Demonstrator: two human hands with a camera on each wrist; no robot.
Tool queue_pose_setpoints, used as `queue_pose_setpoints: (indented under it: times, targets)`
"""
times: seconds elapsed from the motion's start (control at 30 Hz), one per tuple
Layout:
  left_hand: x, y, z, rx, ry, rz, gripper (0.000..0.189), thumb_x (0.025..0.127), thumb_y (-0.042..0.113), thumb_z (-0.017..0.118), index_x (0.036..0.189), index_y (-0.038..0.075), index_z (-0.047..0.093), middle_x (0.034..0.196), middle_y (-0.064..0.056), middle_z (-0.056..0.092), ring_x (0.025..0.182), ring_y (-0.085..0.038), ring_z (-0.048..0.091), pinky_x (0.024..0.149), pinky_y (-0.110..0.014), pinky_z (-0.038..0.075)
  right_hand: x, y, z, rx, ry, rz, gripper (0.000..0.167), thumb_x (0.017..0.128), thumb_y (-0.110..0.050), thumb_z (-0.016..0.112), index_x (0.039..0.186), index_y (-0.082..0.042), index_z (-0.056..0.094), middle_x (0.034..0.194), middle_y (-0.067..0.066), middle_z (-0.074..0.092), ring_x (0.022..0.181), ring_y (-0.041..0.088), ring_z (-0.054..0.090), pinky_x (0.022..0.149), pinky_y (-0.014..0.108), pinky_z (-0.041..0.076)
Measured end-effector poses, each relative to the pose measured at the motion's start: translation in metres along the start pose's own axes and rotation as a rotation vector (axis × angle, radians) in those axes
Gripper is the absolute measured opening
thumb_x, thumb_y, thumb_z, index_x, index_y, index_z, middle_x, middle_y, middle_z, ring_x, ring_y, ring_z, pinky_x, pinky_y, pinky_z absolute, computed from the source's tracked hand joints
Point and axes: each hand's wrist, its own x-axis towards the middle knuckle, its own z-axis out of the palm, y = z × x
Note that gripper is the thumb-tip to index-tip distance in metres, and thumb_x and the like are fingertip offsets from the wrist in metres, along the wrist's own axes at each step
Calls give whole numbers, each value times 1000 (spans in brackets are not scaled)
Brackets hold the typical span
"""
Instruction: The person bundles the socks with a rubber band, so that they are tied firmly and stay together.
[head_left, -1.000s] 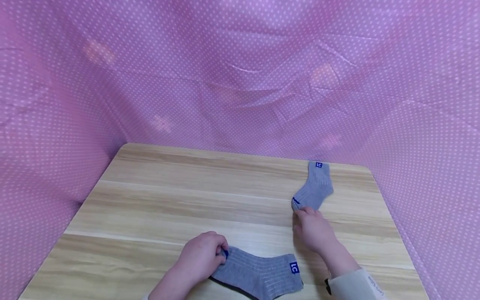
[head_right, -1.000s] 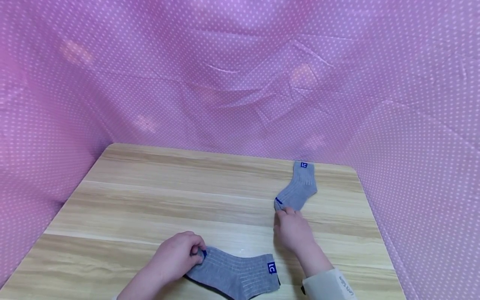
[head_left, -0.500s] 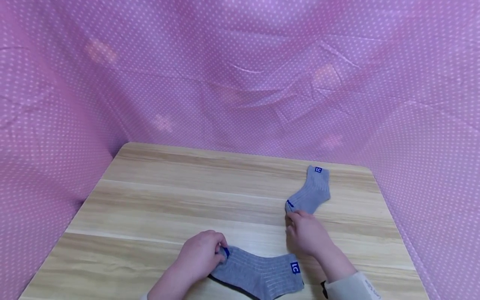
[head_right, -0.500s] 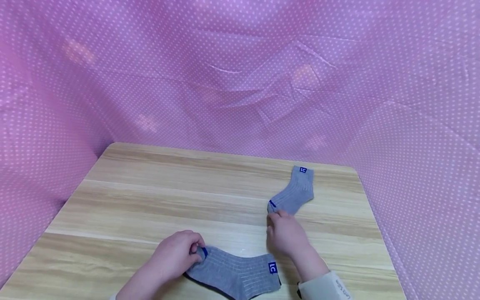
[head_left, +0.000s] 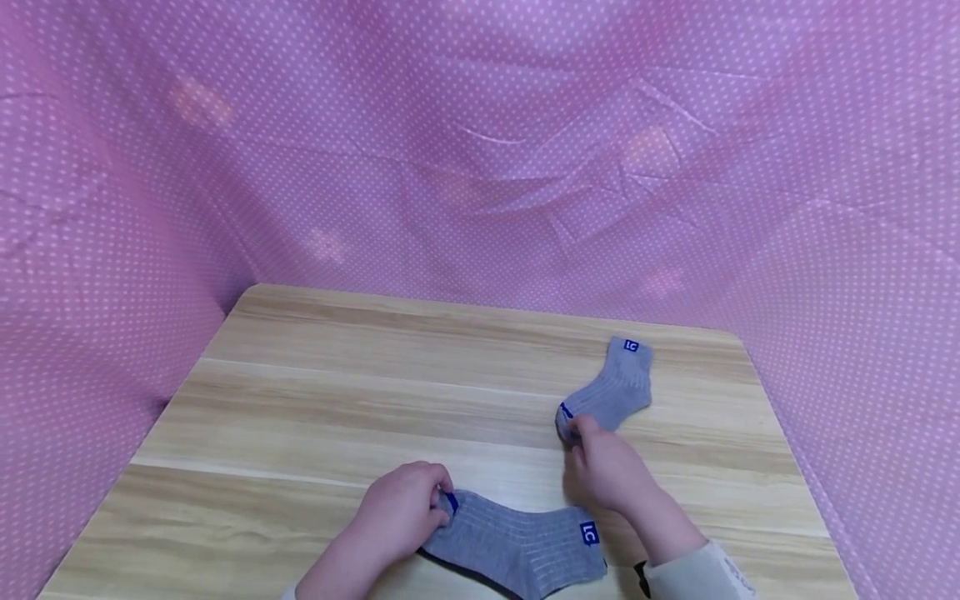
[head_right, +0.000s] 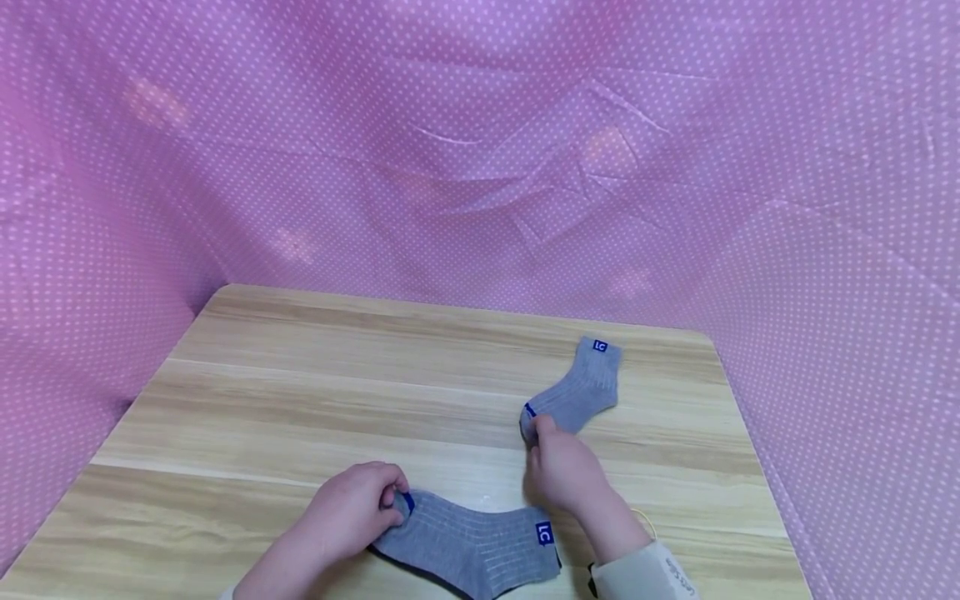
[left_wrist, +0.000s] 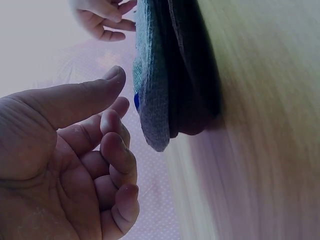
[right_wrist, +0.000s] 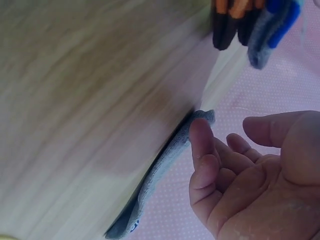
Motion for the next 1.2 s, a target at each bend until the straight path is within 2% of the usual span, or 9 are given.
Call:
queue_pose_setpoints:
  times: [0.23, 0.4, 0.57, 0.7, 0.8, 0.87, 0.97, 1.07, 1.2]
  targets:
    - [1, 1, 0, -8, -1, 5, 26, 79, 13, 91, 96, 16, 71, 77, 11, 50, 73, -9, 49, 68, -34, 45, -2, -6, 1, 45, -13, -15, 29, 99, -4, 61, 128, -1, 61, 118, 21, 73, 108, 38, 72, 92, 53, 58]
    - [1, 0, 2, -18, 16, 10, 27, 78, 18, 92, 95, 16, 71, 77, 12, 49, 72, -8, 49, 65, -33, 44, -3, -11, 1, 65, -13, -58, 29, 95, -3, 68, 123, -3, 64, 110, 17, 74, 99, 33, 73, 87, 53, 59]
    - [3, 1, 3, -36, -24, -2, 28, 81, 23, 91, 100, 16, 72, 77, 11, 51, 73, -8, 49, 67, -32, 44, -3, -14, 3, 75, -25, -87, 30, 92, -2, 70, 121, -4, 65, 104, 13, 74, 92, 28, 72, 83, 51, 58]
    - [6, 3, 3, -43, -48, -12, 30, 83, 25, 90, 105, 14, 72, 78, 11, 53, 74, -9, 50, 68, -32, 45, -1, -11, 3, 105, -40, -71, 33, 90, 0, 68, 123, -5, 66, 109, 12, 73, 98, 27, 71, 88, 51, 57]
    - [6, 4, 1, -45, -48, -17, 32, 84, 26, 90, 107, 13, 72, 79, 11, 53, 74, -9, 51, 68, -33, 45, 1, -2, 1, 135, -18, -91, 36, 88, 2, 66, 123, -3, 67, 112, 11, 71, 101, 26, 68, 90, 50, 56]
    - [6, 5, -1, -46, -43, -18, 33, 84, 26, 90, 108, 12, 73, 79, 11, 53, 75, -9, 51, 69, -34, 46, 5, 7, -3, 129, 17, -121, 37, 87, 4, 65, 124, 1, 67, 115, 14, 69, 106, 29, 67, 95, 52, 55]
    - [4, 5, -2, -46, -43, -23, 34, 84, 27, 90, 109, 12, 73, 79, 11, 53, 75, -9, 51, 69, -34, 46, 11, 22, -13, 94, 80, -164, 41, 86, 6, 64, 127, 9, 63, 122, 25, 66, 118, 43, 63, 104, 59, 50]
    - [2, 4, -2, -50, -44, -27, 34, 84, 28, 90, 109, 12, 72, 78, 11, 53, 74, -9, 51, 69, -34, 46, 16, 35, -25, 63, 111, -132, 50, 87, 5, 64, 135, 16, 56, 132, 36, 60, 128, 54, 55, 110, 65, 42]
    - [1, 4, -1, -55, -45, -31, 35, 84, 29, 90, 109, 12, 72, 78, 12, 53, 74, -9, 50, 68, -33, 45, 21, 47, -33, 38, 97, -58, 56, 89, 2, 63, 141, 18, 49, 138, 40, 55, 131, 58, 51, 111, 67, 40]
